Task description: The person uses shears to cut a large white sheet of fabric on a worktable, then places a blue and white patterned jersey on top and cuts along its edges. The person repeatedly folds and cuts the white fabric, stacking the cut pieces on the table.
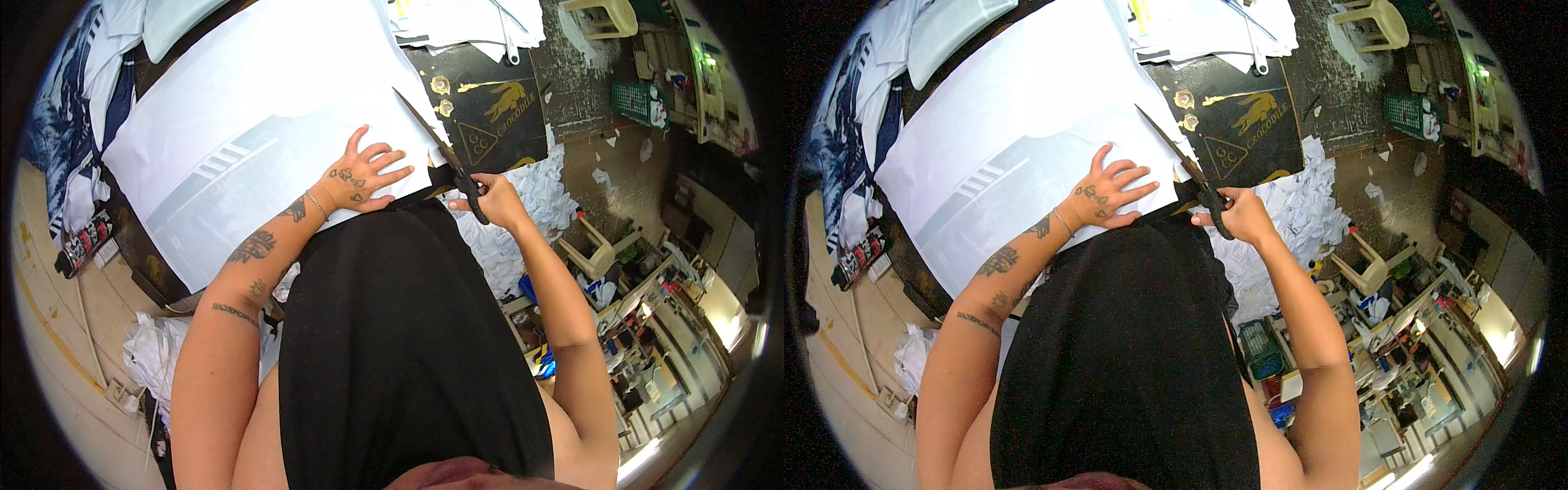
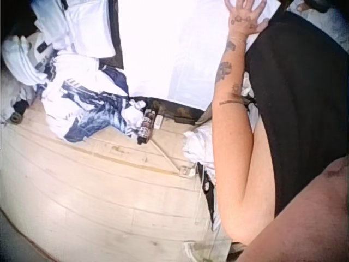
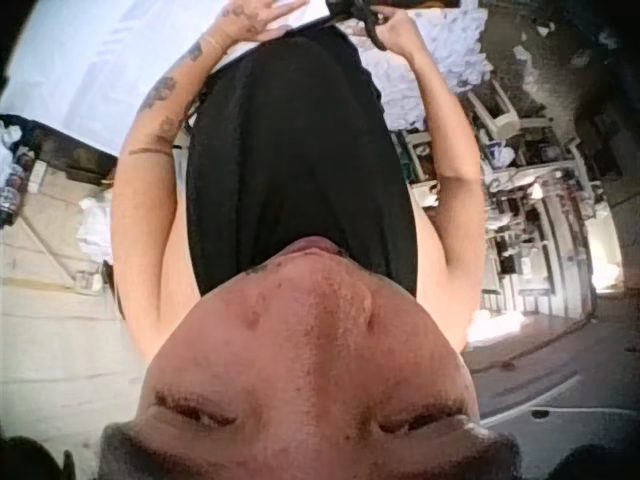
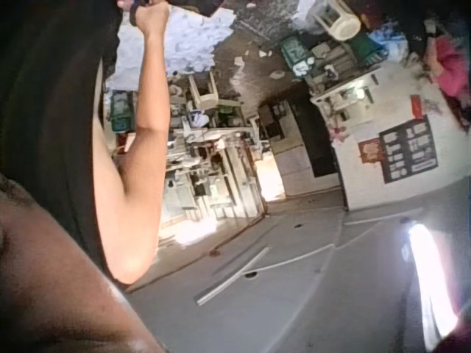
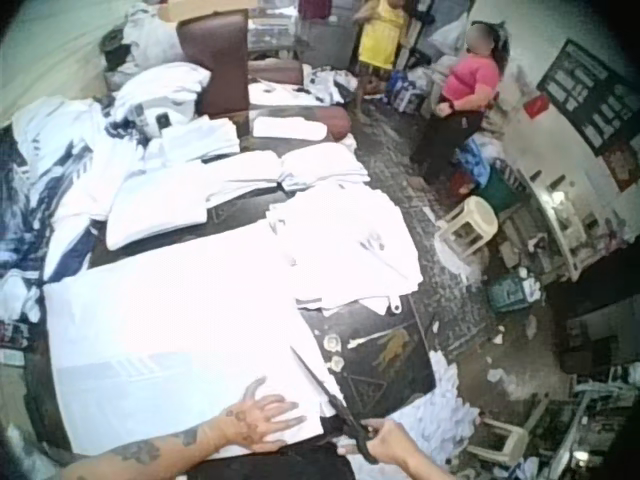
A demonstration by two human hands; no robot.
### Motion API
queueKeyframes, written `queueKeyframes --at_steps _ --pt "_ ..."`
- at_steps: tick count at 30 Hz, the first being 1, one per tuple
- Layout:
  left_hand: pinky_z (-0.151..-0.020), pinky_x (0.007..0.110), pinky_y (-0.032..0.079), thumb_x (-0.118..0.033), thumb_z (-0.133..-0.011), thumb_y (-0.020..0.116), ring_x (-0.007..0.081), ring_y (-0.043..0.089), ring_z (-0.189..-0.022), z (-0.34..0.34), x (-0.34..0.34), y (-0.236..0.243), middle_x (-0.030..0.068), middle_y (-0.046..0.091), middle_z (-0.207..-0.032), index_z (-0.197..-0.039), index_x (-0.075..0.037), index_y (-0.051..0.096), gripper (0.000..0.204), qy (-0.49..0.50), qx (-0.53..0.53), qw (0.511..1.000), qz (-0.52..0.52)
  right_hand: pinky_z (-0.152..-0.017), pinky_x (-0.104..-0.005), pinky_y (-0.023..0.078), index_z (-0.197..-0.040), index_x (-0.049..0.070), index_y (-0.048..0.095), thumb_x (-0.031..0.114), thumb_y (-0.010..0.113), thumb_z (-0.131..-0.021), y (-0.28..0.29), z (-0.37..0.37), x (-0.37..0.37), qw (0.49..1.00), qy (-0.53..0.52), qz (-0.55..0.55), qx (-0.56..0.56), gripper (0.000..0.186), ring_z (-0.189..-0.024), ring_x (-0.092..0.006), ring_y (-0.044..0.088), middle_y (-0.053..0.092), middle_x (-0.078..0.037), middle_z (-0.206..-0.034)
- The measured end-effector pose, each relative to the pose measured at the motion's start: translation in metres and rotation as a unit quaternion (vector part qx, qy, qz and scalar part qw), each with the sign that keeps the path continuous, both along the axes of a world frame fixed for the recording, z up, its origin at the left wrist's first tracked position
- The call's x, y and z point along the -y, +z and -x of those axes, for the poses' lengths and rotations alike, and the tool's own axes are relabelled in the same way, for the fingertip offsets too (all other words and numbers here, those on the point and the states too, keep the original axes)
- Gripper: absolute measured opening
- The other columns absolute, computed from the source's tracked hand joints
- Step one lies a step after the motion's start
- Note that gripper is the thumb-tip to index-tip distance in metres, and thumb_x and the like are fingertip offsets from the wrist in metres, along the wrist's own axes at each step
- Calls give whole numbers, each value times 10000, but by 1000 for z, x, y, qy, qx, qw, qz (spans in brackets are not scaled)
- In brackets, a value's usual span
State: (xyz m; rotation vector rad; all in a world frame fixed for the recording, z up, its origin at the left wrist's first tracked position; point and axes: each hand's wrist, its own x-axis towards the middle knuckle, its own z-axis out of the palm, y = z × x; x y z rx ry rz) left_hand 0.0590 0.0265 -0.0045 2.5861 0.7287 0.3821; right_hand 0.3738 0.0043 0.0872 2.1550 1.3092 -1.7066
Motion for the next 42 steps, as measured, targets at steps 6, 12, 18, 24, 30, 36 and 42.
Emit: queueKeyframes --at_steps 6,12,18,24,30,36,42 --pt "-1211 706 217 -462 -837 761 237 555 -1292 4 -3 5 23 593 -1413 -1434 -302 621 634 2 7 1000 24 -747 -345 571 -1107 -48 782 530 999 -580 -17 -8 -28 994 73 -79 6 811 -769 -226 731 768 -145 -857" --pt "-1193 677 241 -368 -833 783 256 573 -1245 -19 9 8 71 613 -1378 -1415 -274 643 607 134 13 990 45 -717 -357 530 -1344 -43 672 556 968 -676 43 -54 -158 951 307 24 31 945 -785 -181 667 730 -89 -856" --pt "-1157 615 247 -480 -892 698 241 490 -1322 -46 27 -1 64 490 -1566 -1518 -299 554 668 287 -10 958 0 -889 -382 547 -1420 -31 591 478 989 -631 33 -18 -299 835 550 14 -28 1019 -969 -258 713 750 -177 -1102" --pt "-1180 609 240 -490 -881 675 219 465 -1353 -44 29 -6 23 481 -1581 -1523 -326 540 676 299 -27 954 11 -725 -377 552 -1101 28 766 408 1024 -589 16 36 -317 789 612 -20 52 688 -755 -243 681 757 -129 -868" --pt "-1207 623 233 -482 -888 659 199 435 -1414 -43 31 -6 6 483 -1584 -1515 -329 539 657 299 -15 953 48 -821 -405 563 -1172 -2 743 502 988 -625 24 55 -289 794 604 -41 -52 783 -867 -301 748 764 -194 -901" --pt "-1184 617 244 -468 -850 683 201 500 -1353 -42 30 -9 26 513 -1570 -1498 -319 568 675 306 3 951 34 -708 -368 523 -1142 -16 754 462 995 -633 22 74 -258 815 575 -44 45 739 -713 -209 645 695 -107 -771" --pt "-1188 613 230 -487 -861 656 197 472 -1377 -43 33 -10 16 500 -1576 -1490 -306 564 662 298 -2 954 26 -812 -400 574 -1137 -26 753 496 971 -655 19 86 -229 837 544 -39 52 743 -874 -327 765 768 -198 -881"
